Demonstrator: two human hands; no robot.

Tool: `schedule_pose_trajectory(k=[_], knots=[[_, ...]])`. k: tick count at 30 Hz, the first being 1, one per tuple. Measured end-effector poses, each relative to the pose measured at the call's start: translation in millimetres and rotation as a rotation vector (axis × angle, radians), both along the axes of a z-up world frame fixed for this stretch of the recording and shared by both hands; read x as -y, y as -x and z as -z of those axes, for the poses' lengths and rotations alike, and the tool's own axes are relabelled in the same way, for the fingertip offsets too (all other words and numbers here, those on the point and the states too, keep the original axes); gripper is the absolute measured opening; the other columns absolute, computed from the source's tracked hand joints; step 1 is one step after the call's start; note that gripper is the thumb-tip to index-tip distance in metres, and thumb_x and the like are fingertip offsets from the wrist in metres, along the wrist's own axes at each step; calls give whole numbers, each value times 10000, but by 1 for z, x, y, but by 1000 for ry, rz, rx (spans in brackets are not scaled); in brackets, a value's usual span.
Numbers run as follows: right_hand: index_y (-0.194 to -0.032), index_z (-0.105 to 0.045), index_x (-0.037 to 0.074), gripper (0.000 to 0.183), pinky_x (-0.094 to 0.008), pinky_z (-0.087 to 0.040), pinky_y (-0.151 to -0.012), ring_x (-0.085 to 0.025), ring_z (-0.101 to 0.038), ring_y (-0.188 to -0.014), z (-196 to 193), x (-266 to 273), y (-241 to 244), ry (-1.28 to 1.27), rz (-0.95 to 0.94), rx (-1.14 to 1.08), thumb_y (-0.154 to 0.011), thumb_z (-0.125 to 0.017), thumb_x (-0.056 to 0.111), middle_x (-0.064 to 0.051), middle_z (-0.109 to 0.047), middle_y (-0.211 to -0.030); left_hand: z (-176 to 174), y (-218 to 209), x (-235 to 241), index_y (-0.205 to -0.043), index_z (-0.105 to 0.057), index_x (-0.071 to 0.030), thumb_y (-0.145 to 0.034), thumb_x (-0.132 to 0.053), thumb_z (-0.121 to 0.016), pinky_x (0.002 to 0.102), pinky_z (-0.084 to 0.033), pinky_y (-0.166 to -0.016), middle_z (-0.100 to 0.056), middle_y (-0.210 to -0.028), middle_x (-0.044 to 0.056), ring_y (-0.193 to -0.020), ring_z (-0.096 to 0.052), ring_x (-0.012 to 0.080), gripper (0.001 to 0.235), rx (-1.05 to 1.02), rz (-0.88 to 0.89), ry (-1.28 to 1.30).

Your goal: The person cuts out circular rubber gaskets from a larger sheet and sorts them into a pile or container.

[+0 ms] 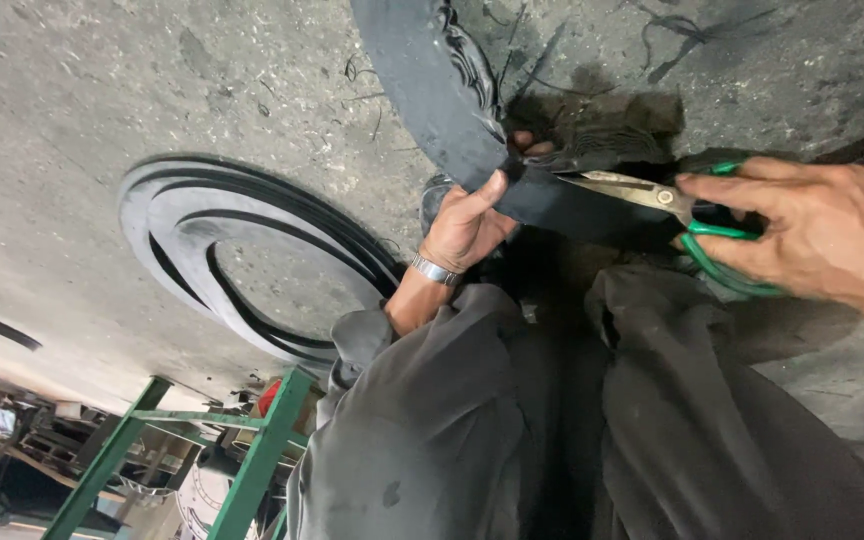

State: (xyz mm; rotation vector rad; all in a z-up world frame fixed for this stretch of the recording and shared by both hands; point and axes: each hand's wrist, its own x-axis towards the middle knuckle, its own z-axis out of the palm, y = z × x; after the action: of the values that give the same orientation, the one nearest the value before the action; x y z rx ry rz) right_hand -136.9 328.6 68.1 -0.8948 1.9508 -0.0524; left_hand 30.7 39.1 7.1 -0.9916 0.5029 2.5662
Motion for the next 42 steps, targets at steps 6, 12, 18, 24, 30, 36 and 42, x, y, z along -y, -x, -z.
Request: schedule_pose_trajectory(k=[6, 12, 18, 24, 30, 36, 42], knots=[[-1358, -709, 253, 573, -249, -579, -561, -91, -688, -608, 13, -17, -18, -3, -8, 8, -830, -774, 464, 25, -745, -894, 3, -3, 1, -1562, -416, -1, -1095, -143, -604, 553, -442, -1223, -476, -1590, 223, -1465, -495, 346, 524, 15, -12, -75], [-1388, -663, 278, 608, -324, -547, -518, -159, -636, -574, 16, -2, -28, 148, 3, 39, -810, -762, 438, -8, -670, -834, -1, 0, -1, -1570, -407, 19, -1088, -103, -623, 537, -440, -1233, -483, -1590, 240, -1464, -509, 349, 542, -21, 16, -8], [-1386, -664, 193, 623, -315, -514, -456, -169, -604, -524, 16, 16, -35, 169, 16, 54, -818, -790, 414, -45, -634, -750, 15, -13, -5, -1556, -411, 13, -1043, -39, -658, 527, -461, -1190, -527, -1536, 199, -1409, -539, 328, 571, 49, -8, 14], [-1358, -685, 106, 622, -362, -532, -493, -221, -633, -551, 4, 42, -31, 309, 205, 79, -791, -815, 328, -116, -698, -841, 36, -36, -7, -1500, -484, -11, -1044, -17, -682, 514, -487, -1159, -570, -1475, 168, -1367, -565, 308, 498, 137, -8, 11], [-1358, -683, 46, 608, -360, -544, -487, -232, -651, -569, 1, 51, -42, 311, 223, 63, -838, -811, 333, -139, -706, -842, 25, -21, -6, -1529, -483, -20, -1071, -60, -655, 506, -464, -1224, -545, -1545, 182, -1443, -535, 302, 491, -10, 48, -7], [-1368, -685, 15, 593, -373, -553, -538, -257, -652, -597, -8, 73, -37, 367, 313, 66, -858, -811, 290, -159, -684, -834, 14, -9, -4, -1603, -388, -33, -1069, -65, -650, 477, -440, -1254, -483, -1611, 179, -1477, -505, 300, 596, -71, 73, -38], [-1148, -710, 53, 293, -353, -569, -591, -241, -683, -718, 1, 78, -47, 637, 249, -58, -911, -791, 206, -172, -761, -1182, 19, -10, -7, -1617, -362, -9, -1071, -46, -655, 467, -425, -1274, -479, -1593, 173, -1497, -486, 287, 621, -96, 88, 11]])
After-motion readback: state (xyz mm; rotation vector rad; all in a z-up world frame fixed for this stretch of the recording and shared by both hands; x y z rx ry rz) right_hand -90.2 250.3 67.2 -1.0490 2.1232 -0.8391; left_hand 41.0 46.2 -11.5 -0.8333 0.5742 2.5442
